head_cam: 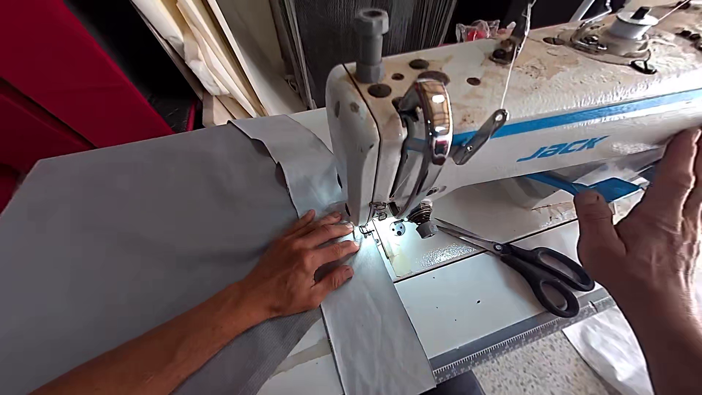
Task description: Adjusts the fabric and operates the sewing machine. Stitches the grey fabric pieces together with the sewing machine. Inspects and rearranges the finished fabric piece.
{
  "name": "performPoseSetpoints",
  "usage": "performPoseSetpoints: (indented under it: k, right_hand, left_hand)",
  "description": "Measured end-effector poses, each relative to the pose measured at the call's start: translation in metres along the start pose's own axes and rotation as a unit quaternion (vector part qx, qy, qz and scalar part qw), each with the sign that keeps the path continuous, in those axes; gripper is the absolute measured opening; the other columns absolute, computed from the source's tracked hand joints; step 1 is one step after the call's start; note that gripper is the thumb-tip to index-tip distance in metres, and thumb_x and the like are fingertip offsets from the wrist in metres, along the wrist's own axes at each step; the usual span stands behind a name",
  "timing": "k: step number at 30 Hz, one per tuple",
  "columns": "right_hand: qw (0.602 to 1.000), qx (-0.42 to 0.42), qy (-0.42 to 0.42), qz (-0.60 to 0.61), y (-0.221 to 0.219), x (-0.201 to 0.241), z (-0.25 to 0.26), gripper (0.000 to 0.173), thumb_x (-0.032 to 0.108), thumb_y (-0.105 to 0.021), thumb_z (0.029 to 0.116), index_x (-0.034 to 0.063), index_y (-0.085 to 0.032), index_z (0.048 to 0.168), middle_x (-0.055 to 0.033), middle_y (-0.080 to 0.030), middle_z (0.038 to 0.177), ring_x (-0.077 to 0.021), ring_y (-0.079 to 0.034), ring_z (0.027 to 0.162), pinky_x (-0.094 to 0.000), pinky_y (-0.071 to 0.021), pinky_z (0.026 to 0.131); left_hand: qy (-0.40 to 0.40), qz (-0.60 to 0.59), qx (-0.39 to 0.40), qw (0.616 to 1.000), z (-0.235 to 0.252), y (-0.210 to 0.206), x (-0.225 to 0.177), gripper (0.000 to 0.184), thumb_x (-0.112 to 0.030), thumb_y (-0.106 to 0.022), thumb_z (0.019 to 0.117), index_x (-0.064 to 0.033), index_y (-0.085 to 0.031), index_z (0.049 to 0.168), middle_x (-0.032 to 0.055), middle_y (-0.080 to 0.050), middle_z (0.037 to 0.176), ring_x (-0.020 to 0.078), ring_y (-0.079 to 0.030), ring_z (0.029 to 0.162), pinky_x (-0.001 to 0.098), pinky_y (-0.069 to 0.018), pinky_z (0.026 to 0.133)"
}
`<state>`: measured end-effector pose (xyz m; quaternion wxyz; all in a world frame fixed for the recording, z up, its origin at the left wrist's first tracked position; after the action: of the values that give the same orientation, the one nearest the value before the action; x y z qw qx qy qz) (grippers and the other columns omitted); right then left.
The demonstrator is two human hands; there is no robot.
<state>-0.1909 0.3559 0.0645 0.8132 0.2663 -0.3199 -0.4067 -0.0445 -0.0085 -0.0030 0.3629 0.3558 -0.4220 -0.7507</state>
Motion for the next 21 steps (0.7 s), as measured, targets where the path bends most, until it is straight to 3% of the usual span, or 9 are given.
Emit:
performPoseSetpoints:
  k: [2, 6, 11, 21]
  right_hand:
    - [1.000, 0.015, 0.018, 0.000, -0.006, -0.003, -0.006, 0.078, 0.047, -0.043, 0.1020, 0.0093, -0.018, 0.166, -0.0205, -0.012, 0.171, -0.0373, -0.022, 0.156, -0.0543, -0.0275, 0.122]
    - [0.998, 0.060, 0.033, 0.005, -0.014, -0.010, -0.031, 0.064, 0.041, -0.039, 0.1052, 0.0012, -0.041, 0.155, -0.0229, -0.031, 0.165, -0.0392, -0.025, 0.155, -0.0543, -0.0212, 0.125]
    - [0.998, 0.047, 0.039, 0.013, -0.012, -0.012, -0.037, 0.062, 0.037, -0.041, 0.1052, -0.0006, -0.042, 0.154, -0.0232, -0.040, 0.160, -0.0388, -0.030, 0.153, -0.0514, -0.0230, 0.125]
    - [0.997, 0.059, 0.045, 0.005, -0.012, -0.020, -0.034, 0.059, 0.039, -0.037, 0.1066, 0.0002, -0.047, 0.150, -0.0204, -0.043, 0.159, -0.0370, -0.031, 0.153, -0.0517, -0.0234, 0.125]
  left_hand:
    - [0.001, 0.000, 0.001, 1.000, 0.001, 0.001, 0.002, 0.039, -0.047, -0.052, 0.1018, -0.0258, -0.075, 0.125, -0.0031, -0.064, 0.141, 0.0165, -0.048, 0.143, 0.0492, -0.0340, 0.123]
    - [-0.003, -0.004, 0.005, 1.000, 0.002, 0.002, 0.001, 0.039, -0.047, -0.053, 0.1016, -0.0251, -0.075, 0.125, -0.0019, -0.064, 0.142, 0.0177, -0.048, 0.144, 0.0495, -0.0340, 0.123]
    - [-0.008, -0.012, 0.009, 1.000, 0.004, 0.003, 0.007, 0.038, -0.047, -0.054, 0.1013, -0.0249, -0.076, 0.124, -0.0019, -0.065, 0.140, 0.0168, -0.048, 0.144, 0.0488, -0.0351, 0.123]
    - [-0.020, -0.025, 0.010, 0.999, 0.008, 0.006, 0.015, 0.037, -0.047, -0.057, 0.0998, -0.0252, -0.076, 0.122, -0.0031, -0.067, 0.137, 0.0157, -0.048, 0.143, 0.0493, -0.0358, 0.122]
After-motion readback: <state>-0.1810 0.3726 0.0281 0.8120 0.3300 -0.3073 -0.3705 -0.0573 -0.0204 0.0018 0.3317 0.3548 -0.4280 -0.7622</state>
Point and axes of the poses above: each hand's wrist, its own z-axis towards the middle knuckle, its own y-axis out of the back of the hand, x = y × z, the point moved 9 cm from there along z, towards the middle knuckle
